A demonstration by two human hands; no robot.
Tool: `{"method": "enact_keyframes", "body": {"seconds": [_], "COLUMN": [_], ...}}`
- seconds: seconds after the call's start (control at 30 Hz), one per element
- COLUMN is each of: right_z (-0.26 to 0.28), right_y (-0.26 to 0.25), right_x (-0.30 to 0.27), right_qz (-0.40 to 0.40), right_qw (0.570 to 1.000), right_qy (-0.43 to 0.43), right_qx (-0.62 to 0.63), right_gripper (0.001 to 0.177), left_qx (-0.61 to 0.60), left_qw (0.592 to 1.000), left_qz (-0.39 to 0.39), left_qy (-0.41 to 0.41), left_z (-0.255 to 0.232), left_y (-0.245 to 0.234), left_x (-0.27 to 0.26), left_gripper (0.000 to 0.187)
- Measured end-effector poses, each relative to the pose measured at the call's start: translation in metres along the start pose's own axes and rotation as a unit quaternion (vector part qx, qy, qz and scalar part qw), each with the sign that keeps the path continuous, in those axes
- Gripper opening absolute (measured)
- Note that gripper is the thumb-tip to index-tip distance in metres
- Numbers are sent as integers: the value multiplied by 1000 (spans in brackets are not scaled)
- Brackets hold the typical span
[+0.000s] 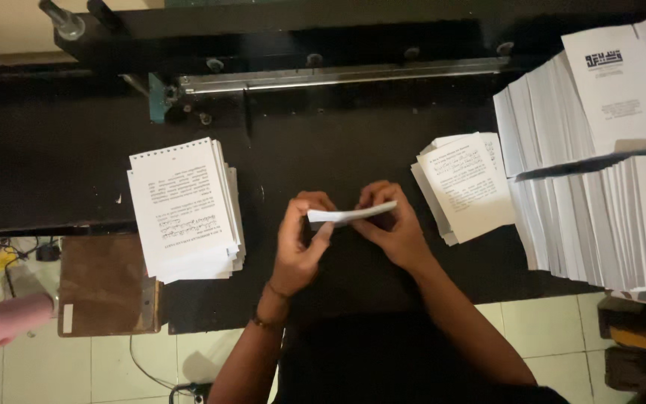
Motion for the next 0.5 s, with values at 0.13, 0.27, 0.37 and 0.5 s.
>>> {"method": "enact_keyframes", "body": {"seconds": [0.13, 0.27, 0.37, 0.5], "right_z": [-8, -5, 12, -9], "right_y": [6, 12, 15, 12], "right_x": [-8, -11, -13, -12], "right_qz": [7, -42, -64, -59], "right_qw": [1000, 998, 995, 994], "right_qy": [20, -29, -44, -39], "right_qx": [11, -44, -70, -77], "right_gripper": [39, 33, 31, 28], "left_qx": [2, 28, 39, 36], "left_qw": [1000, 999, 998, 999], "left_qz": [8, -16, -40, -38], "left_qy": [-5, -10, -5, -11], "left_z": [9, 12, 7, 29], "left_y": [-3, 14, 18, 13], "left_x": [-4, -8, -12, -14], "left_gripper": [15, 9, 7, 13]}}
Point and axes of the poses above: each hand's wrist, its own x-axis towards the middle knuckle, its own y-axis out of the palm, z = x × y, the point moved 7 cm from there along x, towards the middle knuckle, and after that the axes turned 2 degrees about -x, right-handed, at the moved point
